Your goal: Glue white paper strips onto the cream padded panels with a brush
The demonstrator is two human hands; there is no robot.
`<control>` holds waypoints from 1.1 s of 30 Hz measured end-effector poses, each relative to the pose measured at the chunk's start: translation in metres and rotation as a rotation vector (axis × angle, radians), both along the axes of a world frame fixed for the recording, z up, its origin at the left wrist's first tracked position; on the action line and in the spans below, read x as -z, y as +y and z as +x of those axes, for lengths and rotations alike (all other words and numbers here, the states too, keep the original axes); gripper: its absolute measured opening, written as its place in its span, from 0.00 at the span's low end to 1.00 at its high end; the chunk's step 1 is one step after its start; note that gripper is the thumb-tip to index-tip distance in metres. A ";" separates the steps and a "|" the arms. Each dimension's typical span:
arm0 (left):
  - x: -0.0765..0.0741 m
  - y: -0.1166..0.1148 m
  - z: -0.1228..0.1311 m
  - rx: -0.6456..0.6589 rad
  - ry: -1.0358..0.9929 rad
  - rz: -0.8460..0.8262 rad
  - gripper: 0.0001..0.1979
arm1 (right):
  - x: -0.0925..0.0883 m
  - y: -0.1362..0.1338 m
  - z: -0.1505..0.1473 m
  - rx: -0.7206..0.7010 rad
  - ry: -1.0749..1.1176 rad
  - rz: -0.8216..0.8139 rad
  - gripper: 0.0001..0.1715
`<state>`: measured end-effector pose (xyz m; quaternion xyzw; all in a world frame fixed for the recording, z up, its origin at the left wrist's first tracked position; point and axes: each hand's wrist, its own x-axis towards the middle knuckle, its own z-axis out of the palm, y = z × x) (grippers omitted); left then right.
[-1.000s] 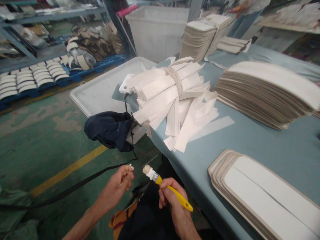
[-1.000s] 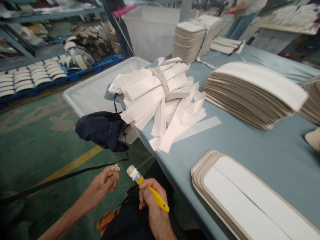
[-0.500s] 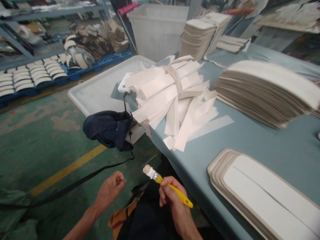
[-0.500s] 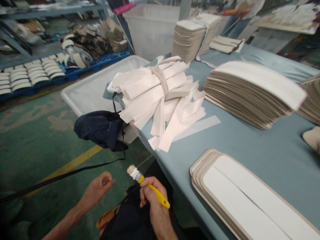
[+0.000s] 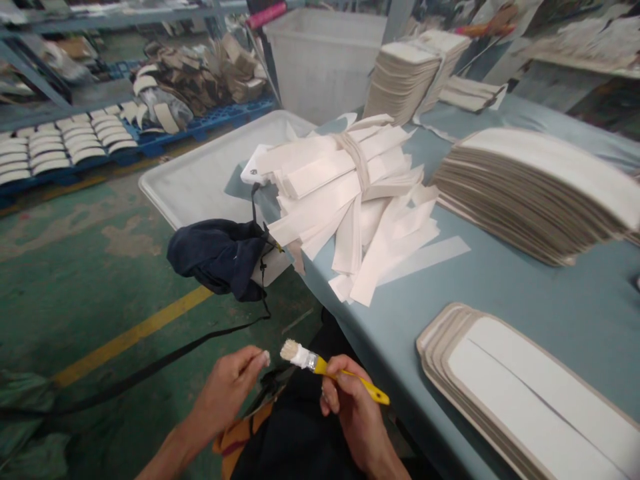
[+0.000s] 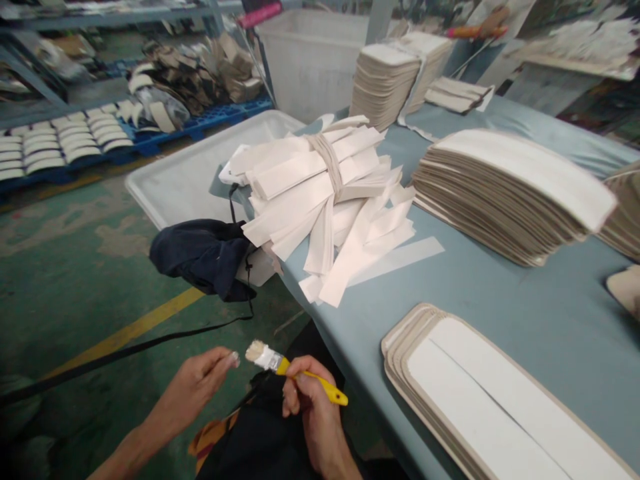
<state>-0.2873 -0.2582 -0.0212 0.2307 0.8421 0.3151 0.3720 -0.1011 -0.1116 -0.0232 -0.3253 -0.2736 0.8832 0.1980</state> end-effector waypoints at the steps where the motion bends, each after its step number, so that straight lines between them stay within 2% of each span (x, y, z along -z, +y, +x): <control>1: -0.008 0.004 0.002 -0.004 -0.001 0.013 0.26 | 0.000 0.001 0.001 -0.003 0.011 -0.011 0.18; 4: -0.029 0.014 0.006 -0.003 -0.059 0.046 0.23 | -0.001 0.002 0.002 -0.014 0.040 -0.018 0.17; 7: -0.045 0.021 0.007 0.051 -0.181 0.068 0.20 | -0.001 0.002 0.003 -0.032 0.058 -0.001 0.17; 10: -0.056 0.026 0.006 0.103 -0.251 0.070 0.21 | 0.000 0.003 0.004 -0.049 0.048 0.028 0.17; 13: -0.059 0.028 0.005 0.099 -0.242 0.066 0.22 | 0.003 0.003 0.005 -0.070 0.027 0.074 0.17; 19: -0.052 0.028 0.001 0.106 -0.232 0.056 0.17 | 0.004 0.003 0.007 -0.144 -0.020 0.199 0.20; 28: -0.044 0.028 -0.003 0.106 -0.175 0.045 0.11 | -0.010 0.000 0.004 -0.220 -0.112 0.316 0.20; 30: -0.038 0.028 -0.001 0.081 -0.113 0.051 0.09 | -0.015 -0.006 0.004 -0.242 -0.168 0.398 0.19; 33: -0.021 0.024 -0.006 0.033 -0.050 0.048 0.08 | -0.021 -0.014 0.007 -0.247 -0.253 0.529 0.17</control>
